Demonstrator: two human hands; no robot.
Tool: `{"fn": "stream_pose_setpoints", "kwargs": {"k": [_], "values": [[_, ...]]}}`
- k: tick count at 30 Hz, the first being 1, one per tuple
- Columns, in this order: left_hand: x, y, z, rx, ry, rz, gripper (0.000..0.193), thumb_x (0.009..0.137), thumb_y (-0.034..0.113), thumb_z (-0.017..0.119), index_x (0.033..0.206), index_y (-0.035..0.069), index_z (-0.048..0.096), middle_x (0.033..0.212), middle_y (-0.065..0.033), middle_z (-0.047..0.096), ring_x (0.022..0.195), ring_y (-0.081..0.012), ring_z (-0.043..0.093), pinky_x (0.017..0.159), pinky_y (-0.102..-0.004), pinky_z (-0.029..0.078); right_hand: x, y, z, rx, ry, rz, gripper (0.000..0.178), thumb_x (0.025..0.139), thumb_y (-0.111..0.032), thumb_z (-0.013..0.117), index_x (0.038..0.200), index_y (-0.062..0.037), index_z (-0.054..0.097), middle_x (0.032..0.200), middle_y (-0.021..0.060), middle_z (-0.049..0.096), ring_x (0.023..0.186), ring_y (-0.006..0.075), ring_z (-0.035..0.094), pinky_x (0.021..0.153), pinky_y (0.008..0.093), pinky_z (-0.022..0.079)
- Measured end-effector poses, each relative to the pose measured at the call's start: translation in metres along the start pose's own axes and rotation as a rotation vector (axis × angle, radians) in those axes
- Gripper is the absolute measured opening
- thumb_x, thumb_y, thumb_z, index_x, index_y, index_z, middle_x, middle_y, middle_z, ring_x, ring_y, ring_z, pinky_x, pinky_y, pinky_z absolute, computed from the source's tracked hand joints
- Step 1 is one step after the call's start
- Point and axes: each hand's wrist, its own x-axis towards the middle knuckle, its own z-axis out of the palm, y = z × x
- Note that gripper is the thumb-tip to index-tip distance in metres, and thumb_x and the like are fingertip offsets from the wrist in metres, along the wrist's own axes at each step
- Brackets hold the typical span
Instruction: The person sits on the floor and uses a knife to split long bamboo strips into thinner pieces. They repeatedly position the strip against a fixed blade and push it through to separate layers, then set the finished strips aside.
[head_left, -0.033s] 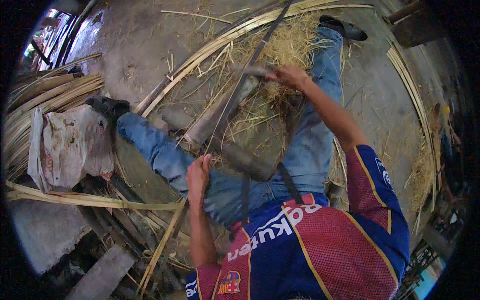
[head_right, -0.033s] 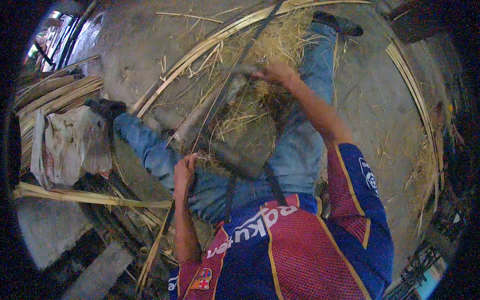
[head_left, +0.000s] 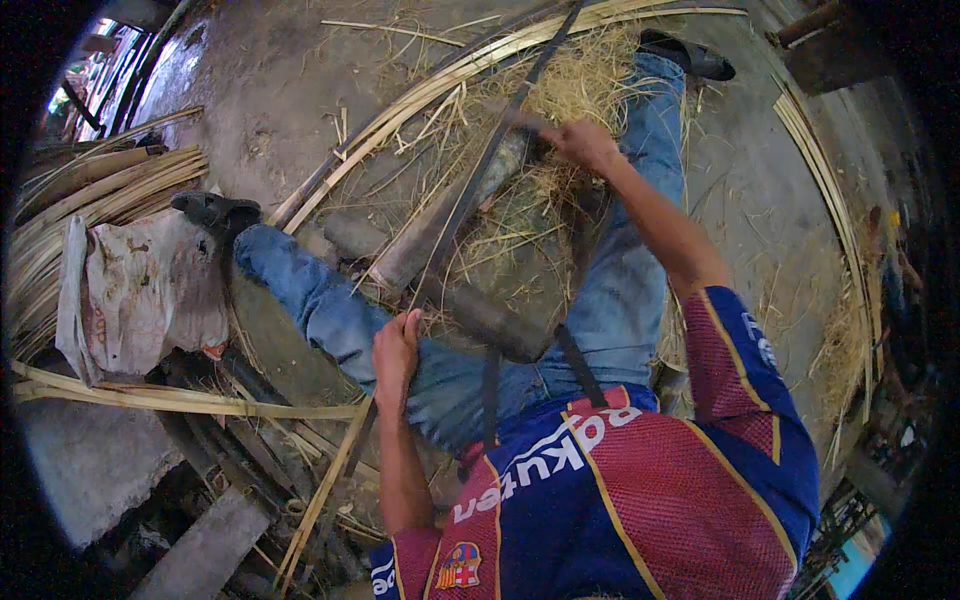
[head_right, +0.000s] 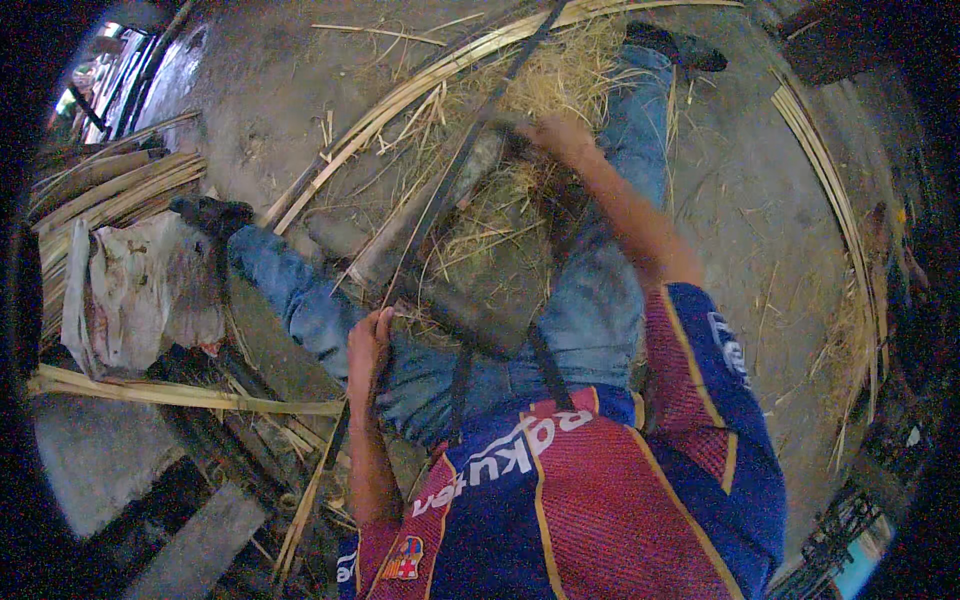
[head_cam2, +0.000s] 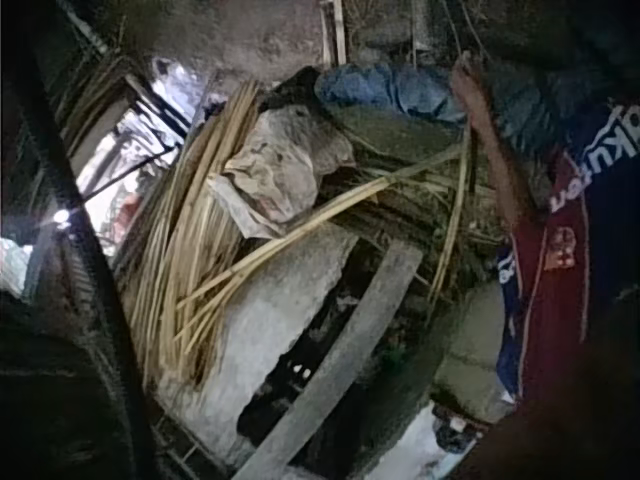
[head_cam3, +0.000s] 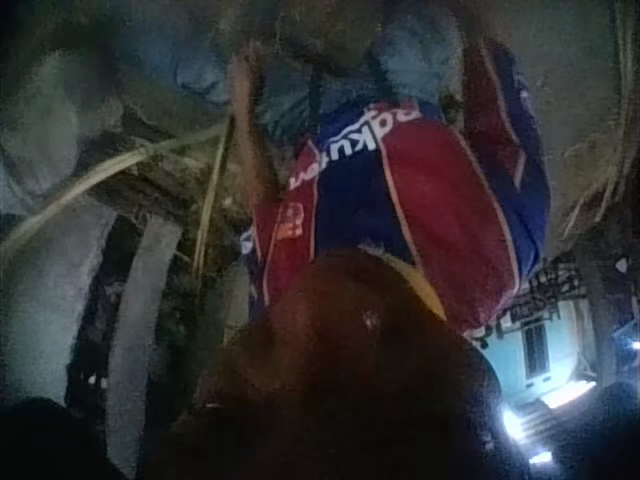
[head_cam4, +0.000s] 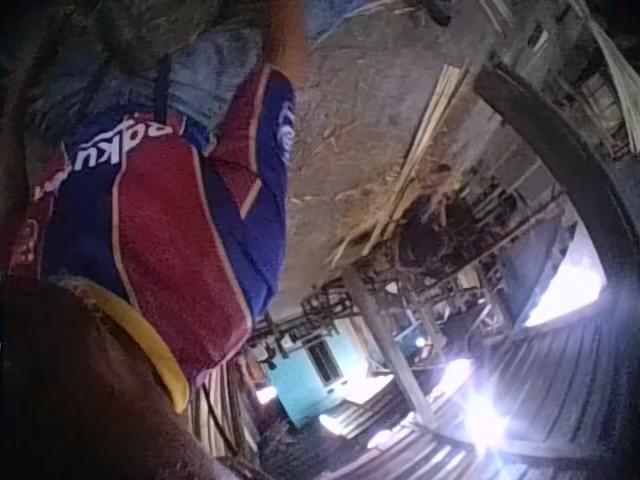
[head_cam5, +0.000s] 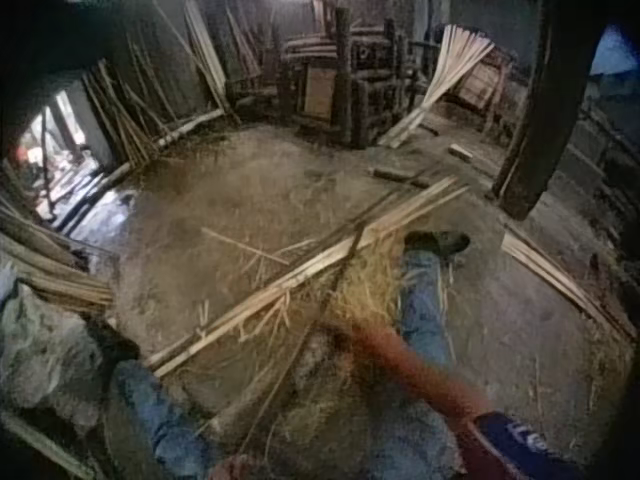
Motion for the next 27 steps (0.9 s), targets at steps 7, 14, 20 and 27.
{"fn": "stream_pose_setpoints", "kwargs": {"k": [7,14,20,27], "values": [[-0.052,0.000,-0.016,-0.289,0.142,-0.095,0.032,0.099,0.034,0.057,0.111,0.008,0.070,0.087,-0.0214,0.066,0.077,-0.0277,0.062,0.071,-0.0379,0.046,0.023,0.010,-0.023,0.267,0.267,0.550,0.065,0.097,-0.058,0.045,0.086,0.0031,0.063,0.060,0.0157,0.058,0.059,0.0323,0.062,0.057,0.0448,0.049],[-0.080,-0.007,-0.026,-0.266,0.178,-0.133,0.034,0.094,0.032,0.065,0.125,0.018,0.067,0.080,-0.0157,0.064,0.071,-0.0196,0.057,0.068,-0.0362,0.045,-0.053,-0.092,-0.021,0.625,0.231,0.658,0.062,0.098,-0.059,0.044,0.069,-0.0038,0.053,0.055,0.0051,0.050,0.052,0.0164,0.053,0.052,0.0352,0.044],[-0.059,0.004,-0.015,-0.061,0.275,-0.069,0.034,0.091,0.032,0.068,0.124,0.024,0.068,0.075,-0.0133,0.059,0.069,-0.0292,0.057,0.066,-0.0395,0.044,-0.110,-0.138,-0.010,0.403,0.083,0.388,0.061,0.097,-0.053,0.050,0.080,0.0044,0.062,0.064,0.0251,0.057,0.056,0.0350,0.053,0.059,0.0459,0.044],[-0.021,0.010,0.005,-0.088,0.174,-0.134,0.037,0.092,0.038,0.065,0.124,0.019,0.068,0.097,-0.0190,0.069,0.091,-0.0365,0.066,0.076,-0.0418,0.048,-0.178,-0.206,-0.029,0.441,-0.525,-0.005,0.063,0.095,-0.059,0.049,0.085,0.0004,0.065,0.079,0.0265,0.065,0.071,0.0438,0.064,0.070,0.0513,0.051]]}}
